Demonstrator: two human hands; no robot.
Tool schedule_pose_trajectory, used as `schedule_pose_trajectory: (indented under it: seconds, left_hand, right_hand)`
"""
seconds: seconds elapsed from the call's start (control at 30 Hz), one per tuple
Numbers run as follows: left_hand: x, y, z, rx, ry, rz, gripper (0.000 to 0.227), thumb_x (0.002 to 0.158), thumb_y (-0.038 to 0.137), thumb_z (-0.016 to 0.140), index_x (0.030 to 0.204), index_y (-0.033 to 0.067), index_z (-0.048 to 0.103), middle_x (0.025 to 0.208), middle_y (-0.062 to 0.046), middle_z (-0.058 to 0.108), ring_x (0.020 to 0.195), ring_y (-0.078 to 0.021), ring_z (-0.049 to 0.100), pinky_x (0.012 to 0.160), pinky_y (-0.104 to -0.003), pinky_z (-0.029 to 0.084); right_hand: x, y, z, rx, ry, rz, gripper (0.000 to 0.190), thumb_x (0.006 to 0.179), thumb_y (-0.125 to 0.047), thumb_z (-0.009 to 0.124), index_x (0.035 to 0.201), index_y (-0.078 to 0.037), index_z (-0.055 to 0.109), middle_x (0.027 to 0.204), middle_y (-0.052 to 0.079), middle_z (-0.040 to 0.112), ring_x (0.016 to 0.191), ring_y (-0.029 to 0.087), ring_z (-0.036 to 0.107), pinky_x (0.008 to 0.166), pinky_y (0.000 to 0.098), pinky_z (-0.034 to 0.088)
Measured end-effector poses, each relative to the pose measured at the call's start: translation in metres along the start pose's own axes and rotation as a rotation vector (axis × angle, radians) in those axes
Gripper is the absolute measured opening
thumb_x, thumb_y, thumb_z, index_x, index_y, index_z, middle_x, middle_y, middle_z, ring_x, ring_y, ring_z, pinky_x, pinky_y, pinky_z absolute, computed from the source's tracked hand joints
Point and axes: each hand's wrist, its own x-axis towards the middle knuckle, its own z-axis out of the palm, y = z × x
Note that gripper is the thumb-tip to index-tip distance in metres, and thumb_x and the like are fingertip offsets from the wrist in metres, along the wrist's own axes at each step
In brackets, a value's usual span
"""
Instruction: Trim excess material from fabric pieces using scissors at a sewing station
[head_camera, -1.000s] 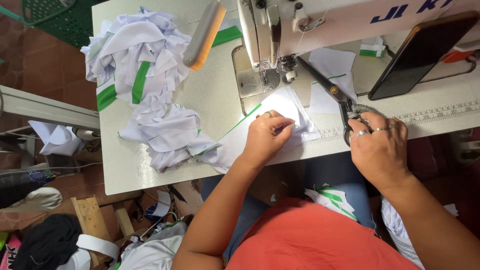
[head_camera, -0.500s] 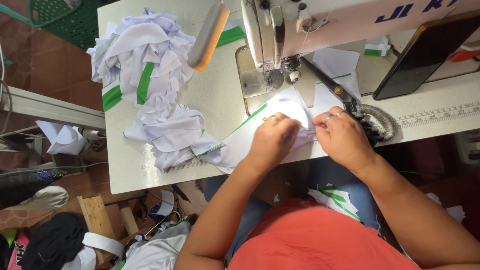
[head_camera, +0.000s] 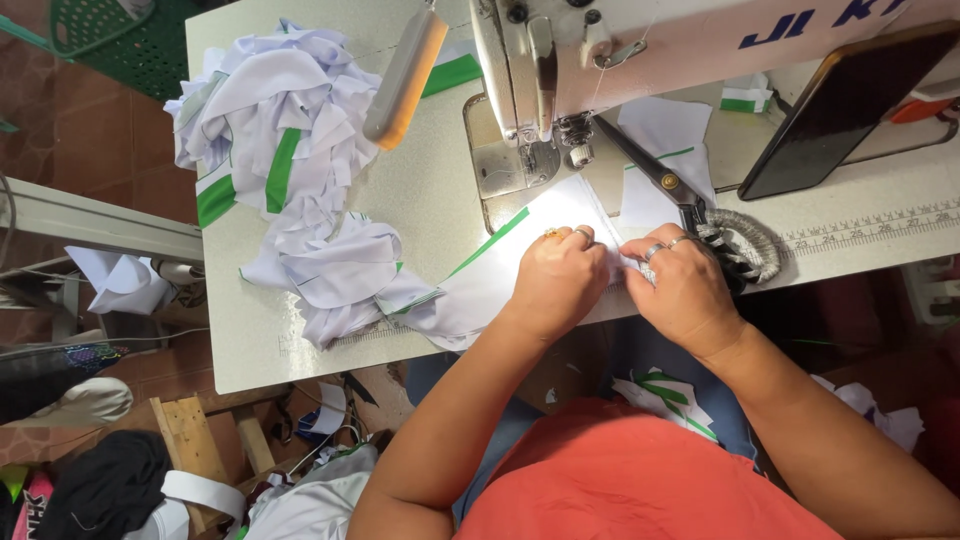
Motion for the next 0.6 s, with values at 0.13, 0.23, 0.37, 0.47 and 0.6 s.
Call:
schedule_pose_trajectory:
  seconds: [0.13,0.23,0.37,0.47,0.6]
  left_hand:
    - [0.004,0.0,-0.013,-0.222,-0.017,-0.255,0.004,0.072,0.014,0.067,0.07,0.0107,0.065,0.064,-0.004,0.056,0.06,-0.0225,0.06,0.058,-0.031,0.05]
    - [0.001,-0.02,-0.018,-0.752,0.115,-0.612,0.006,0.077,0.014,0.067,0.08,0.0111,0.071,0.069,-0.004,0.063,0.065,-0.0183,0.061,0.061,-0.028,0.05]
    - [-0.015,-0.039,-0.041,-1.297,0.397,-1.049,0.013,0.081,0.007,0.059,0.088,0.0056,0.068,0.07,-0.001,0.056,0.071,-0.0086,0.05,0.066,-0.021,0.046]
    - [-0.034,-0.06,-0.065,-1.616,0.676,-1.113,0.013,0.083,0.009,0.054,0.09,0.0085,0.066,0.08,-0.005,0.055,0.081,-0.0132,0.052,0.08,-0.027,0.045]
    - [-0.063,-0.067,-0.091,-1.786,0.828,-1.295,0.017,0.085,0.021,0.054,0.099,0.0159,0.063,0.108,-0.007,0.063,0.103,-0.0228,0.059,0.097,-0.04,0.043]
  right_hand:
    - [-0.002,0.003,0.002,0.017,0.001,-0.001,0.022,0.07,-0.025,0.072,0.092,-0.022,0.068,0.083,0.001,0.057,0.075,0.024,0.062,0.069,0.0354,0.052]
    - [0.0,0.002,-0.002,0.036,-0.005,0.002,0.021,0.071,-0.024,0.072,0.091,-0.02,0.068,0.083,0.001,0.058,0.075,0.024,0.062,0.069,0.0352,0.052]
    - [0.016,-0.002,-0.012,0.171,-0.072,0.048,0.011,0.076,-0.02,0.067,0.086,-0.017,0.069,0.075,0.003,0.057,0.071,0.025,0.062,0.066,0.036,0.051]
    - [0.04,-0.011,-0.014,0.204,-0.13,0.089,0.006,0.08,-0.02,0.064,0.083,-0.016,0.068,0.073,0.003,0.058,0.073,0.025,0.064,0.068,0.0361,0.051]
    - [0.064,-0.029,-0.01,0.182,-0.266,0.154,0.012,0.079,-0.024,0.063,0.074,-0.013,0.065,0.069,0.006,0.06,0.075,0.03,0.065,0.069,0.0413,0.051]
